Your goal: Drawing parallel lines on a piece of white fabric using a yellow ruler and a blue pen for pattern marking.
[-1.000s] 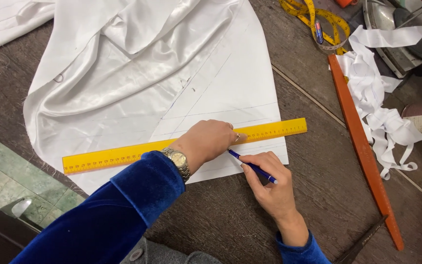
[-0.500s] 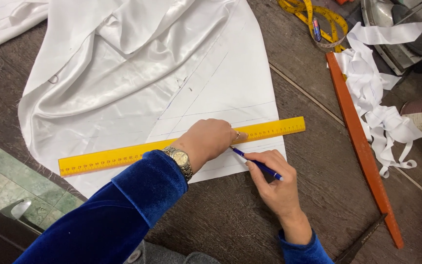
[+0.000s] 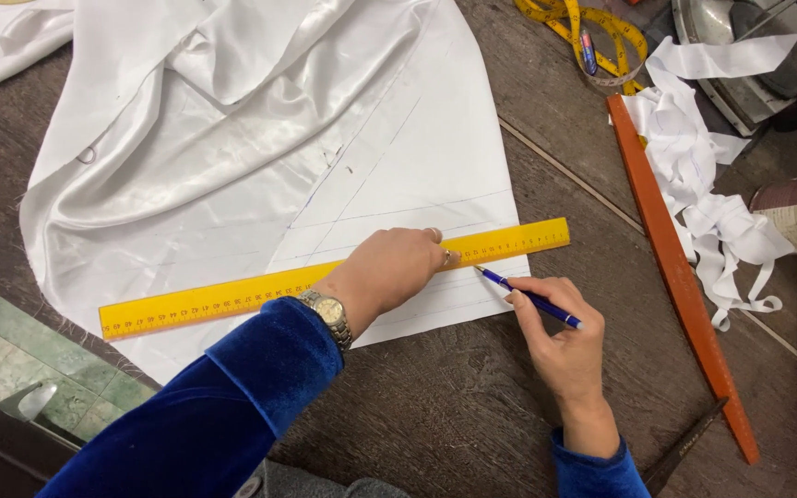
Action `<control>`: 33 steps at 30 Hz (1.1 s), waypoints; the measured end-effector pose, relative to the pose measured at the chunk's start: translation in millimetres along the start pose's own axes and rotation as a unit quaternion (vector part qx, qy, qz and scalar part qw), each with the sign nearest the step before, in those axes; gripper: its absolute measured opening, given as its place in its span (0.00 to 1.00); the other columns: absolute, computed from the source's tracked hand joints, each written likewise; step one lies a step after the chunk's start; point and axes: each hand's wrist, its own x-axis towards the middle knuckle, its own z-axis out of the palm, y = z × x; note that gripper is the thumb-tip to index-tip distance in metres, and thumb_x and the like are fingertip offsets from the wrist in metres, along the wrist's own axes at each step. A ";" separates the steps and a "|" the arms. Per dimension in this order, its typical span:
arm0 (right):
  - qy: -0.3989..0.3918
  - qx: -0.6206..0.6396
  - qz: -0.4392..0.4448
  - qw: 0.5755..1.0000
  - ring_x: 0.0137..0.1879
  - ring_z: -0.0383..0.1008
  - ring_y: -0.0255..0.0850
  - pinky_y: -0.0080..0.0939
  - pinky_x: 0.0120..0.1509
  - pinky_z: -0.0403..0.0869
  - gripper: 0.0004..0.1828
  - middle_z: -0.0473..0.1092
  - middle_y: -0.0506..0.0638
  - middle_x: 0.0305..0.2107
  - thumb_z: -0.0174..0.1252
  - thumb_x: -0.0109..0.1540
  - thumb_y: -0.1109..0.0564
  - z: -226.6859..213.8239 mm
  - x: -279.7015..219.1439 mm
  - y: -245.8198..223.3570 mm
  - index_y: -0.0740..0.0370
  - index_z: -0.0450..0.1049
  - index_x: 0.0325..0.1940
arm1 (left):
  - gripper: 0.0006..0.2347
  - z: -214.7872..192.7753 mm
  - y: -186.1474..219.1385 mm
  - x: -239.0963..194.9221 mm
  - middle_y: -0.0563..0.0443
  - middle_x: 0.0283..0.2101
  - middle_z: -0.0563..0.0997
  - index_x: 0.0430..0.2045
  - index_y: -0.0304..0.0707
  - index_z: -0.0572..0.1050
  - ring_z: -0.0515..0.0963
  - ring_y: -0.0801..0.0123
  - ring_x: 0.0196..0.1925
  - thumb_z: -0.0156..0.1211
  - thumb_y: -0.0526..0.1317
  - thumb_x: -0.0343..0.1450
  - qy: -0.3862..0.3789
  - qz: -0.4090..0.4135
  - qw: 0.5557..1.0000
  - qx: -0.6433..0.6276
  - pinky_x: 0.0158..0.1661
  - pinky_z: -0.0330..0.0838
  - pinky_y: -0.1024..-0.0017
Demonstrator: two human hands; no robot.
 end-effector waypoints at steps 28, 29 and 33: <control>-0.019 0.017 -0.013 1.000 0.29 0.72 0.44 0.42 0.37 0.71 0.05 0.75 0.54 0.21 0.59 0.58 0.65 7.8 2.3 -8.7 0.64 0.79 0.37 | 0.08 -7.3 17.3 24.0 0.46 0.35 0.82 0.37 0.36 0.79 0.83 0.55 0.36 0.53 0.29 0.68 -0.025 -0.027 0.999 0.034 0.38 0.78 0.56; -0.016 0.014 -0.011 1.000 0.29 0.71 0.44 0.42 0.37 0.71 0.05 0.75 0.54 0.21 0.60 0.58 0.65 6.5 2.7 -8.4 0.64 0.79 0.37 | 0.08 -9.5 18.2 22.9 0.45 0.34 0.82 0.37 0.35 0.79 0.83 0.56 0.36 0.54 0.29 0.68 -0.027 -0.027 0.999 0.034 0.39 0.78 0.56; -0.009 0.005 -0.005 1.000 0.29 0.71 0.44 0.42 0.38 0.70 0.05 0.74 0.54 0.20 0.60 0.58 0.65 1.6 3.9 -2.6 0.64 0.79 0.37 | 0.08 -14.7 20.8 20.8 0.44 0.34 0.82 0.38 0.34 0.78 0.83 0.56 0.36 0.54 0.29 0.68 -0.032 -0.027 0.999 0.032 0.39 0.78 0.57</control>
